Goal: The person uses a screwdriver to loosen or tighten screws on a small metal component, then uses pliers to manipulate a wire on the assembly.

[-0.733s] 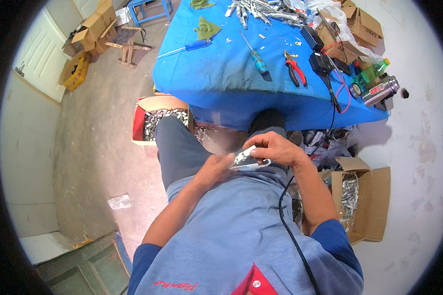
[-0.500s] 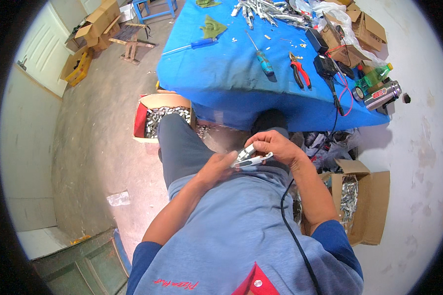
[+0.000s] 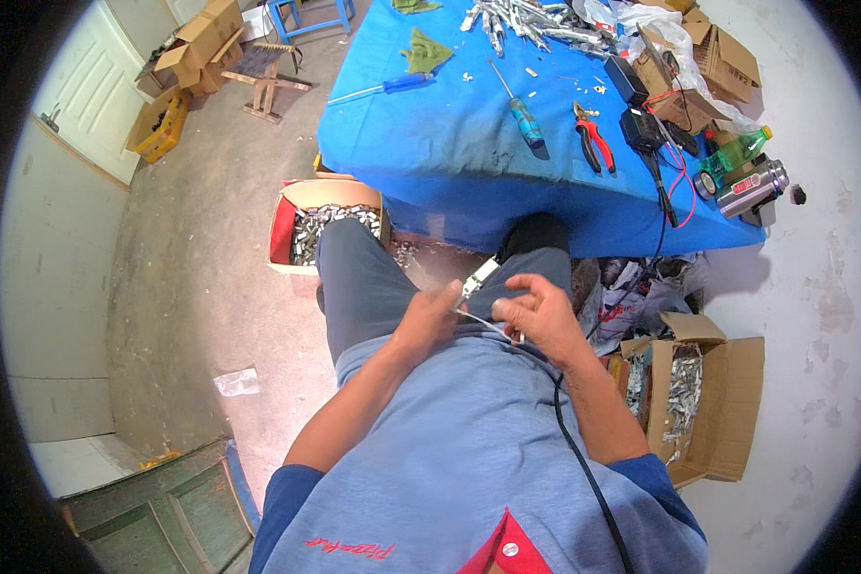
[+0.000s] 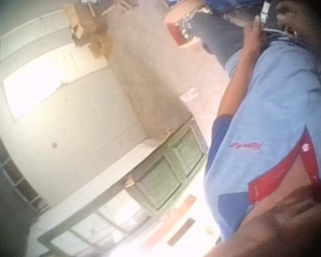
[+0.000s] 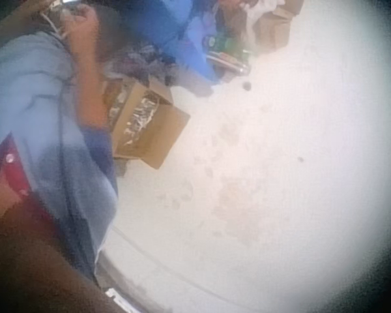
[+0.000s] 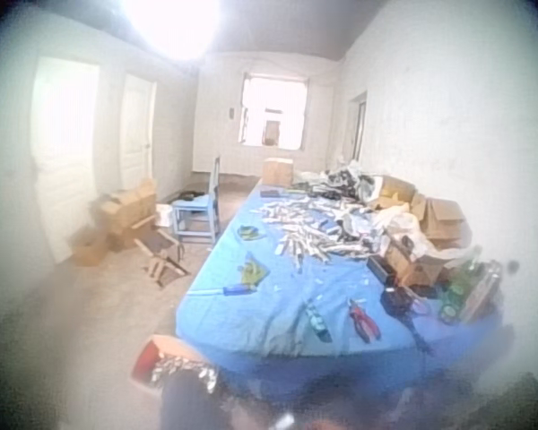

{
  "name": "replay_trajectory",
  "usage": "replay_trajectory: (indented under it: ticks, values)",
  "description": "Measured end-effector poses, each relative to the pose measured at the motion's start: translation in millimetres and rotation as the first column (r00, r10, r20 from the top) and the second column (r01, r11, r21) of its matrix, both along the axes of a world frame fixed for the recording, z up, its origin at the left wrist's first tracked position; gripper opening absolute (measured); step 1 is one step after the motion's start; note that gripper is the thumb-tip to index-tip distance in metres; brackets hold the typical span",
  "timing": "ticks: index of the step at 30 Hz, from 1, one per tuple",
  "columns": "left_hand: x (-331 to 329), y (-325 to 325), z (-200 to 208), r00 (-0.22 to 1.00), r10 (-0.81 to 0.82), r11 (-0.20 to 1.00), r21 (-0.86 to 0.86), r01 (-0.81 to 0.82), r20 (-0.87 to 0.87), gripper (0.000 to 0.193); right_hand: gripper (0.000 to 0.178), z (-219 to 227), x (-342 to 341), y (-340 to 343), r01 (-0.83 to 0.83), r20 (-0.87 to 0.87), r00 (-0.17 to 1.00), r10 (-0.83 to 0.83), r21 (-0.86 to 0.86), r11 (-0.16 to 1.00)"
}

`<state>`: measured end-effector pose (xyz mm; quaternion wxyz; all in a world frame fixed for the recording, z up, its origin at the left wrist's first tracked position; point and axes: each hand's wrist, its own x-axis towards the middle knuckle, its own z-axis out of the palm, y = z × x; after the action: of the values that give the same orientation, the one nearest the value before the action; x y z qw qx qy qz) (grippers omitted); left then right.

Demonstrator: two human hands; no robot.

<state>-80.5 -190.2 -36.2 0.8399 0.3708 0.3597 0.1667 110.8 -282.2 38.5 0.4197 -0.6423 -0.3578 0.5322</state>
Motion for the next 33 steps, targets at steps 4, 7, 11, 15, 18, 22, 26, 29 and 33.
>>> replay_trajectory:
  ticks: [4, 7, 11, 15, 18, 22, 26, 29, 33]
  values:
    - [0, 0, 1, 1.000, 0.012, 1.000, 0.018, -0.012, 0.005, 0.047, 0.040, -2, -6, -2, -0.241, -0.097, 0.968, 0.234, -0.078, 0.967]
    - [-1, 0, 1, 1.000, 0.012, 1.000, 0.016, -0.012, 0.005, 0.046, 0.037, 2, -13, 6, -0.264, -0.057, 0.964, 0.260, -0.090, 0.960]
    - [-2, 0, -2, 0.999, 0.022, 1.000, -0.010, -0.021, 0.043, 0.045, 0.031, -27, -14, 18, -0.129, 0.025, 0.991, 0.128, 0.057, 0.990]
    - [5, -2, 4, 0.998, 0.054, 0.999, 0.003, -0.055, 0.038, 0.042, 0.025, -55, -35, 19, 0.022, -0.102, 0.995, -0.020, 0.018, 1.000]
    - [6, 0, 8, 0.999, -0.046, 0.999, 0.024, 0.045, 0.019, 0.045, 0.025, -50, -43, 19, 0.107, -0.227, 0.969, -0.097, 0.035, 0.994]
    - [11, -4, 14, 0.997, -0.083, 0.991, 0.107, 0.083, -0.001, 0.055, 0.028, -31, -38, 20, 0.110, -0.277, 0.958, -0.069, 0.135, 0.985]
    - [10, -7, 19, 0.997, -0.067, 0.988, 0.140, 0.070, -0.024, 0.064, 0.031, -27, -10, 23, 0.083, -0.465, 0.885, 0.007, 0.173, 0.981]
    - [8, -4, 11, 1.000, -0.022, 0.997, 0.068, 0.022, -0.001, 0.066, 0.033, -23, 20, 21, -0.031, -0.558, 0.825, 0.088, 0.111, 0.993]
    - [3, 2, -4, 0.998, -0.038, 0.999, 0.012, 0.038, 0.042, 0.068, 0.033, -19, 29, 20, -0.075, -0.615, 0.781, 0.112, 0.086, 0.994]
